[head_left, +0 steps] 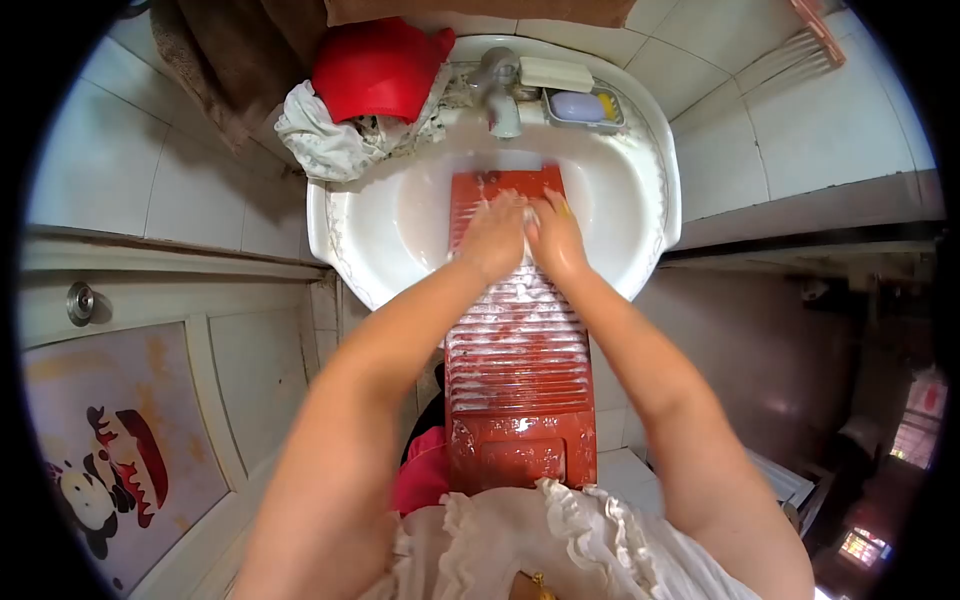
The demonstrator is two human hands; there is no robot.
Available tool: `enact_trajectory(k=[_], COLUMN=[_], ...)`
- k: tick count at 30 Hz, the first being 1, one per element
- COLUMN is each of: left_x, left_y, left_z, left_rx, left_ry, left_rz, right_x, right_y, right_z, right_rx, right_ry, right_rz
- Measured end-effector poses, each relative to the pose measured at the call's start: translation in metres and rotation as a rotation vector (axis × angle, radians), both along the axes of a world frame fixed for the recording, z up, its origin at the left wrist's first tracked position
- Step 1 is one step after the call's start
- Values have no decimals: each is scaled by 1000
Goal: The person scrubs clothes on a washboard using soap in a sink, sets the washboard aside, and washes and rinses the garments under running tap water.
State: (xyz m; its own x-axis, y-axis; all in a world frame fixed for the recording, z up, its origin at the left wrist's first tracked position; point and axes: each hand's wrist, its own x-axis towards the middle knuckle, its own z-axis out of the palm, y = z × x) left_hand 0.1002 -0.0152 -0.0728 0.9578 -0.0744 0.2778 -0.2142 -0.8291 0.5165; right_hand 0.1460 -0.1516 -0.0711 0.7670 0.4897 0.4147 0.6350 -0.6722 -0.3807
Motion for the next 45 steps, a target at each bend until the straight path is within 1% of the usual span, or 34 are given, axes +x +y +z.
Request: enact_trajectory(k=[2, 4, 6, 7, 8, 11, 13, 15, 16, 17, 18, 19, 22, 23, 24, 25, 26, 27, 28, 29, 30, 31, 32, 33, 34, 35, 37, 39, 40, 41, 42, 43, 44, 45], left_x=[10, -29, -111, -146, -173, -126, -53, 5, 4, 4, -6, -40, -138, -167, -160, -146, -120, -80, -51, -17, 6, 6, -4, -32, -59, -96, -147, -132, -99, -68, -33, -4, 14, 13], left_y=[-6, 5, 6, 3, 2, 7, 8, -1, 2, 5, 5, 9, 14, 10, 12, 10, 8, 10, 3, 3, 4, 4, 8, 9, 11, 11, 8, 10, 12, 8, 8, 4, 1, 4], left_z=[12, 47, 89, 104, 108, 57, 53, -7, -2, 14, 29, 55, 107, 113, 123, 99, 74, 71, 29, 13, 8, 19, 38, 53, 67, 80, 122, 100, 73, 85, 63, 16, -18, -9], left_rx=[33, -187, -210, -181, -187, -235, -97, 123, 129, -38, -211, -191, -312, -143, -122, -86, -45, -162, -50, 3, 57, 56, -62, -76, -97, -7, -192, -90, -156, -290, -151, -38, 76, 78], left_ry=[38, 385, 198, 150, 256, 233, 298, -164, -177, 50, 299, 285, 171, 294, 356, 343, 318, 525, 277, 235, 185, 172, 413, 476, 543, 400, 282, 174, 321, 428, 382, 162, -65, -78], left_rz=[95, -189, -416, -461, -492, -537, -332, 86, 92, 53, -4, -201, -641, -579, -602, -529, -460, -320, -106, -7, 91, 85, -14, -146, -277, -433, -513, -561, -581, -324, -224, -64, 101, 99], right_x=[-1, -42, -110, -136, -145, -135, -62, -2, 12, 2, -19, -47, -147, -164, -159, -149, -124, -87, -49, -12, -10, -6, -8, -34, -64, -95, -146, -136, -110, -73, -31, -4, -3, -1], right_y=[4, -9, -42, -59, -63, -55, -20, 7, 19, 24, 9, -7, -60, -65, -63, -59, -38, -24, -9, 5, 8, 10, 9, -3, -21, -39, -59, -51, -45, -37, -16, 3, 5, 8], right_z=[10, 49, 103, 109, 108, 82, 67, 14, -4, 10, 27, 41, 106, 123, 109, 95, 98, 67, 37, 8, 1, 0, 1, 33, 51, 69, 128, 106, 81, 53, 28, 11, 5, 4], right_rx=[-7, -4, 2, -20, -25, 28, -42, 0, 86, 83, 74, 28, 74, -7, -26, -46, 141, 79, 0, -67, -66, -53, -41, -20, -22, -22, -156, -57, 0, 56, 11, -33, -34, -18], right_ry=[104, 518, 574, 367, 378, 506, 616, 201, 44, 46, 460, 633, 556, 562, 518, 472, 830, 574, 294, 29, 19, 116, 227, 400, 384, 371, 388, 379, 473, 565, 377, 179, 168, 256], right_rz=[20, 23, 231, 441, 440, 317, 80, -32, -112, -107, -72, -24, 358, 438, 429, 416, 177, 177, 130, 44, 40, 34, 35, 108, 215, 324, 433, 394, 379, 363, 209, 59, 62, 48])
